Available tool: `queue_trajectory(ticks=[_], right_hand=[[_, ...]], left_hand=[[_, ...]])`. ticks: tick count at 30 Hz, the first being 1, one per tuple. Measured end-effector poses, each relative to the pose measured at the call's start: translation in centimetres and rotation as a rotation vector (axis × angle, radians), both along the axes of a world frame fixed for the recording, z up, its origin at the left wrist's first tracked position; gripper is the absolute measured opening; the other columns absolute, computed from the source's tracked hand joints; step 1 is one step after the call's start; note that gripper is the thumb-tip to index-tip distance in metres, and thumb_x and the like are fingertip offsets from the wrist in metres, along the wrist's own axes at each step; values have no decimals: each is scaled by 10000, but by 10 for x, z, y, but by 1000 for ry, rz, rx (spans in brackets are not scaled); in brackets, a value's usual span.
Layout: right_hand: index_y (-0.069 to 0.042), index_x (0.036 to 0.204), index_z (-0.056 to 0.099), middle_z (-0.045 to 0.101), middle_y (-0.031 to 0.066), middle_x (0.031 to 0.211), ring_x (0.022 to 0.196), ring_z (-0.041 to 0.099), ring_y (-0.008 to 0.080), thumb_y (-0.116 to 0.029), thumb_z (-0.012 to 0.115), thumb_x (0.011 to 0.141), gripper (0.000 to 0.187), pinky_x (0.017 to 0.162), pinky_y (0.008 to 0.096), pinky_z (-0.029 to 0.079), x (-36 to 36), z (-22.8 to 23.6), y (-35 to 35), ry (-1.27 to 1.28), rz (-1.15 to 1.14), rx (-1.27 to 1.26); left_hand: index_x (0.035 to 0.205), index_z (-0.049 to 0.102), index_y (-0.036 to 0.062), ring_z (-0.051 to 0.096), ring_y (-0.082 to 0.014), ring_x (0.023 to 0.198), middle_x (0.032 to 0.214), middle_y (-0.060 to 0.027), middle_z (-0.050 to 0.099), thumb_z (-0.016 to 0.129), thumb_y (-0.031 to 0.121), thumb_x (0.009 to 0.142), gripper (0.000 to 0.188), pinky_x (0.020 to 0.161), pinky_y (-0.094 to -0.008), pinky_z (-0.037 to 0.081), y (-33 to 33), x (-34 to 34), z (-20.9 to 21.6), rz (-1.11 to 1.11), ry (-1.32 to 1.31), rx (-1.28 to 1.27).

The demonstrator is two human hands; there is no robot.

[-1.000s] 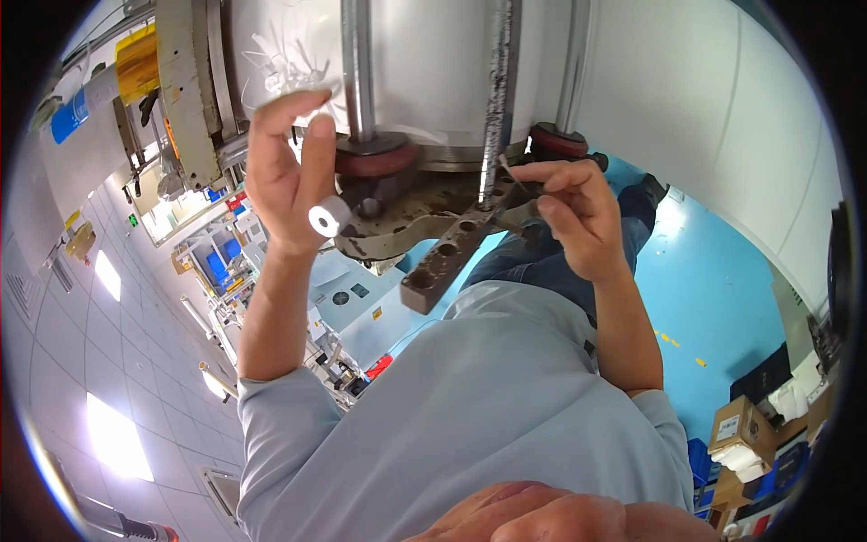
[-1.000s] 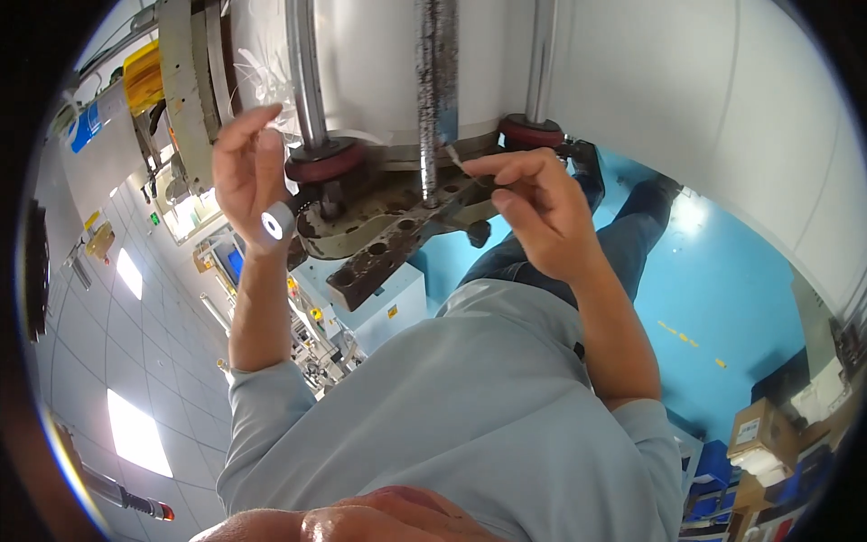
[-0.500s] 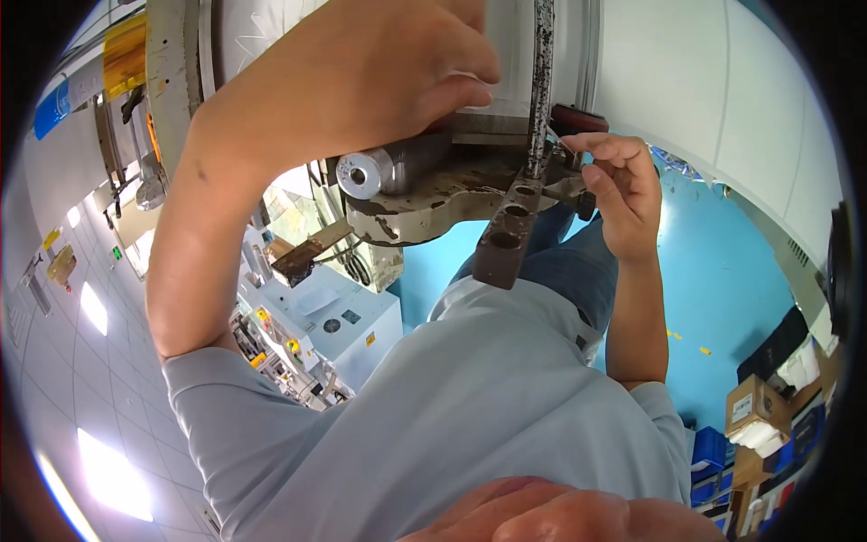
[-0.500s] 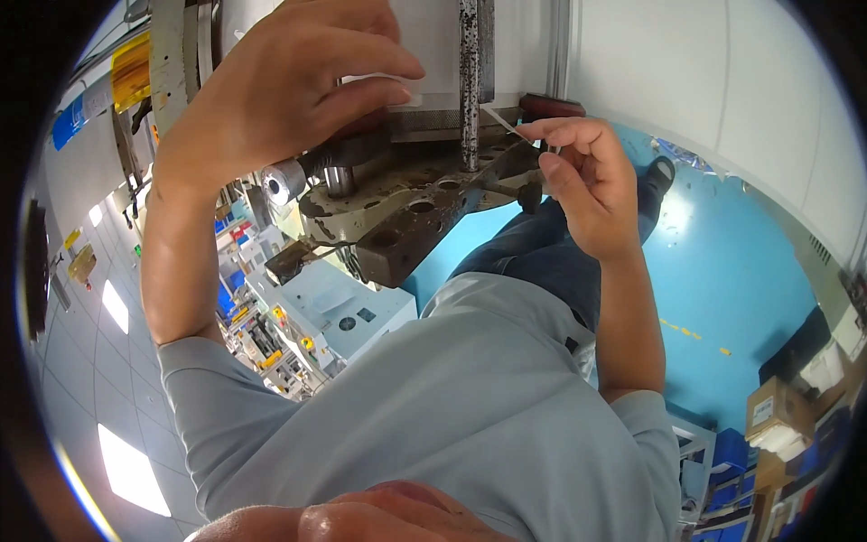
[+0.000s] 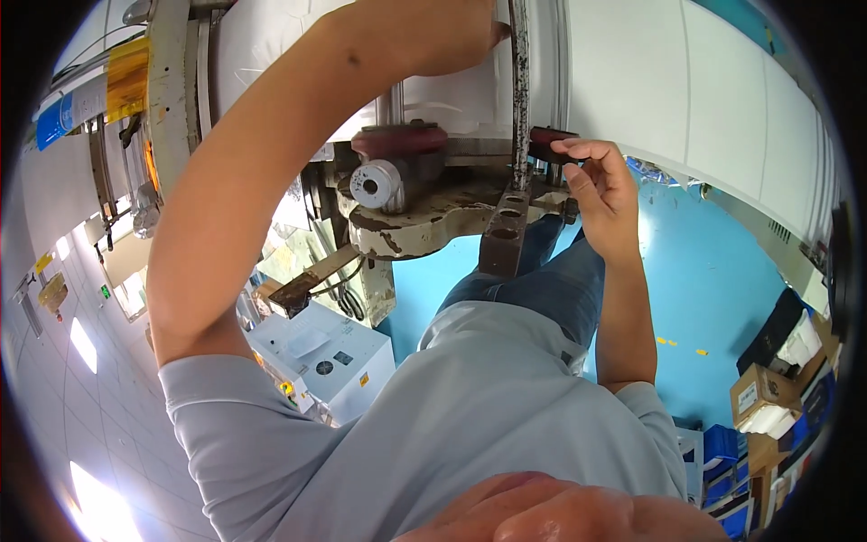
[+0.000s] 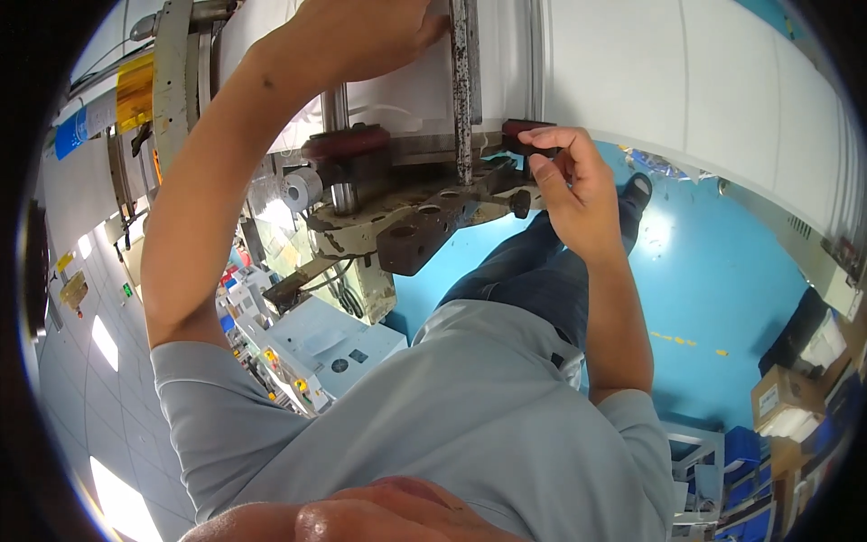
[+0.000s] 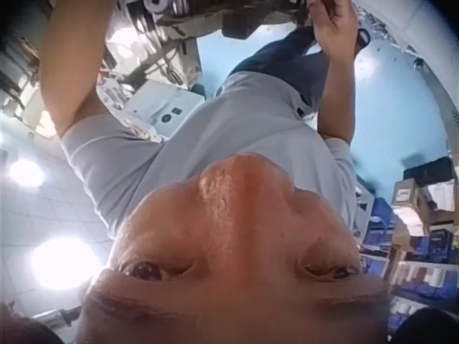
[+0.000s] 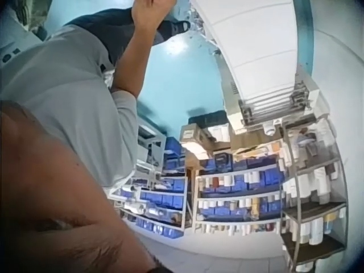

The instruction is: Operating an industrial machine to process and assemble white plastic strips and components.

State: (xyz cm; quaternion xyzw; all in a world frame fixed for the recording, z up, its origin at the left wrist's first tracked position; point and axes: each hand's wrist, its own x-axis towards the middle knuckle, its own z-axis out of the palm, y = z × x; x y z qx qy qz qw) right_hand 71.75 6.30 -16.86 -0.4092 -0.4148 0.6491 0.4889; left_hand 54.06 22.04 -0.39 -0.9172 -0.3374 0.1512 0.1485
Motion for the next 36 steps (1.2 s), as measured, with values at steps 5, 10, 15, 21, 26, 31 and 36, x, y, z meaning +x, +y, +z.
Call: queue_trajectory(ticks=[5, 10, 15, 21, 26, 31, 36], right_hand=[[-37, 1046, 556, 641, 34, 1095, 655, 431, 18, 15, 554, 910, 146, 625, 177, 401, 8, 1, 6, 32, -24, -52], [-33, 1051, 566, 645, 38, 1096, 669, 454, 43, 11, 522, 901, 162, 631, 191, 425, 7, 9, 56, -54, -33, -48], [-37, 981, 557, 592, 68, 1237, 986, 576, 139, 34, 518, 877, 132, 819, 260, 466, -5, -1, 149, -114, -78, 264], [-48, 851, 425, 450, 194, 1364, 1303, 406, 329, 76, 521, 814, 161, 976, 373, 376, -18, -7, 217, -295, 77, 560], [-47, 867, 455, 414, 216, 1421, 1377, 327, 339, 85, 519, 796, 163, 1055, 371, 324, -26, -13, 231, -390, 102, 756], [-41, 919, 515, 372, 216, 1450, 1403, 289, 336, 76, 540, 783, 181, 1089, 396, 282, -43, -47, 233, 329, 49, 1000], [-12, 873, 511, 446, 86, 1450, 1320, 416, 242, 109, 483, 831, 131, 1012, 313, 376, -36, -22, 194, -236, 64, 681]], left_hand=[[1007, 634, -21, 546, -333, 1094, 1125, -199, 583, 571, 224, 802, 326, 971, -469, 399, 3, 11, 5, 87, 69, -48], [1002, 646, 8, 556, -326, 1077, 1114, -183, 590, 634, 251, 781, 329, 957, -463, 403, 0, -2, 9, 44, -70, -66], [1022, 636, 22, 535, -332, 1119, 1133, -182, 584, 666, 261, 769, 349, 984, -473, 385, 4, 1, 6, 125, -49, -120], [1082, 602, 26, 457, -369, 1223, 1187, -187, 562, 678, 247, 757, 400, 1043, -535, 317, 14, 3, 19, 283, -117, -52], [1068, 621, 40, 457, -374, 1225, 1212, -169, 568, 692, 245, 733, 399, 1050, -543, 294, 16, -5, 14, 286, -250, -67], [1069, 626, 39, 458, -371, 1223, 1218, -169, 568, 697, 243, 724, 407, 1053, -545, 286, 19, 1, 13, 270, -267, -79], [1082, 622, 37, 457, -367, 1225, 1221, -165, 567, 700, 245, 720, 425, 1055, -548, 281, 18, -6, 12, 244, -323, -57]])
